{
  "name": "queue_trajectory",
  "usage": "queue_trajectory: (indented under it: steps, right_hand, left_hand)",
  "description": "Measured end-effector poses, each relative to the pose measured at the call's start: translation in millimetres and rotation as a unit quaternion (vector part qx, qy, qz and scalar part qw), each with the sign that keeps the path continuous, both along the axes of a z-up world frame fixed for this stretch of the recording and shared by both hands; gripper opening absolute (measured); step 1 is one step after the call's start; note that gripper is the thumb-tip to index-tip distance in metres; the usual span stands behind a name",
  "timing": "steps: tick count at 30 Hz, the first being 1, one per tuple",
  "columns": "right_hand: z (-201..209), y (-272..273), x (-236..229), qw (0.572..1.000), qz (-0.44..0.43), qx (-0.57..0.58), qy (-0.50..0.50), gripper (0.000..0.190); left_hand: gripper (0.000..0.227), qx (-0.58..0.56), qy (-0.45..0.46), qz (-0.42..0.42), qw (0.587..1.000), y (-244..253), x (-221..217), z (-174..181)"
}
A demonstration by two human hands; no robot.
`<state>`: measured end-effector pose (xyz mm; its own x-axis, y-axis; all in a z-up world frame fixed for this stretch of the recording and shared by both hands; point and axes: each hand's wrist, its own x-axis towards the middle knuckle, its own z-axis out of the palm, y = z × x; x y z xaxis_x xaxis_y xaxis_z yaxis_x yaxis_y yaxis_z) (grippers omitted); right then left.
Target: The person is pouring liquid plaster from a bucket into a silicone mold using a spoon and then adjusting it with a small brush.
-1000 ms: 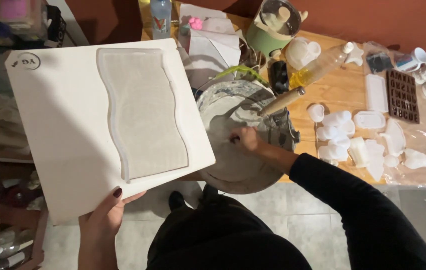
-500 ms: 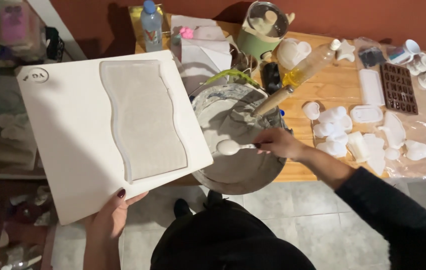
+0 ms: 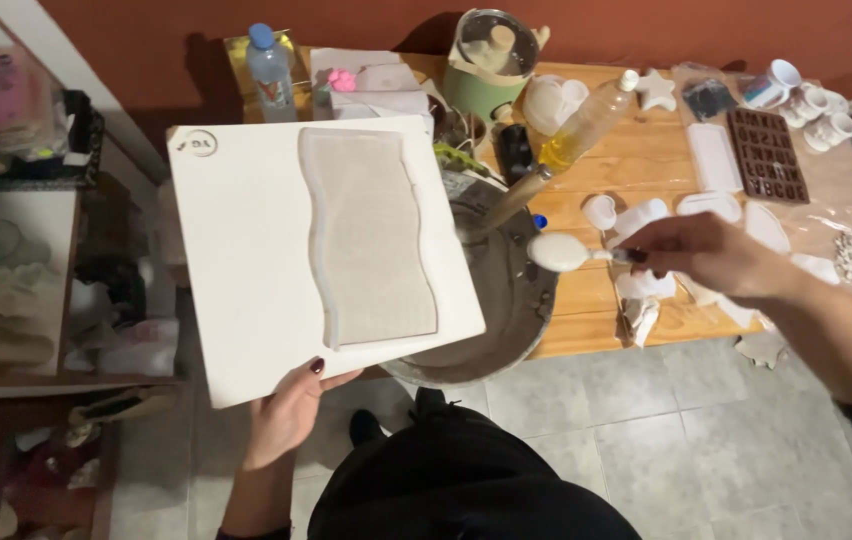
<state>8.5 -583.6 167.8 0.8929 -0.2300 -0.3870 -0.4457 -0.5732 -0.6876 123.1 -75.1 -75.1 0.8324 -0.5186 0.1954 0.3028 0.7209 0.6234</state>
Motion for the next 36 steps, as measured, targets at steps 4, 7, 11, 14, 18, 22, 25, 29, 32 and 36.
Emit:
queue_trajectory:
  steps: [4, 7, 11, 14, 18, 22, 25, 29, 32, 36]
  right_hand:
    - [48, 26, 4, 0.999, 0.010, -0.022, -0.037, 0.031]
    - [49, 60, 17, 0.999, 0.026, -0.014, -0.046, 0.031]
    - [6, 100, 12, 0.992, 0.041, 0.046, -0.110, 0.029]
    - [-11, 134, -2, 0.993, 0.018, 0.002, -0.117, 0.029]
    - [-20, 161, -20, 0.959, 0.027, -0.120, -0.255, 0.025]
    - [-15, 180, -30, 0.902, 0.038, -0.267, -0.338, 0.032]
    - [-18, 181, -32, 0.863, 0.055, -0.305, -0.399, 0.035]
    - [-15, 180, -33, 0.816, 0.082, -0.370, -0.436, 0.038]
    - [-15, 180, -34, 0.790, 0.085, -0.412, -0.446, 0.037]
    - [-15, 178, -29, 0.762, 0.129, -0.441, -0.456, 0.035]
  left_hand:
    - [0.035, 0.004, 0.049, -0.034, 0.998, -27, -7, 10]
    - [0.026, -0.005, 0.028, -0.043, 0.999, -42, -10, -1]
    - [0.018, -0.051, -0.004, -0.080, 0.995, -54, -15, -1]
    - [0.028, -0.009, 0.063, -0.066, 0.996, -58, -15, 6]
    - [0.025, -0.011, 0.084, -0.068, 0.994, -56, -18, 13]
    - [0.022, -0.043, 0.036, -0.079, 0.995, -51, -16, -5]
    - [0.028, -0.023, 0.039, -0.076, 0.996, -50, -13, 3]
    - [0.027, -0.024, 0.025, -0.075, 0.997, -51, -12, 22]
    - [0.031, 0.081, 0.166, -0.049, 0.982, -50, -16, 27]
    - [0.026, -0.016, 0.044, -0.067, 0.997, -48, -14, 19]
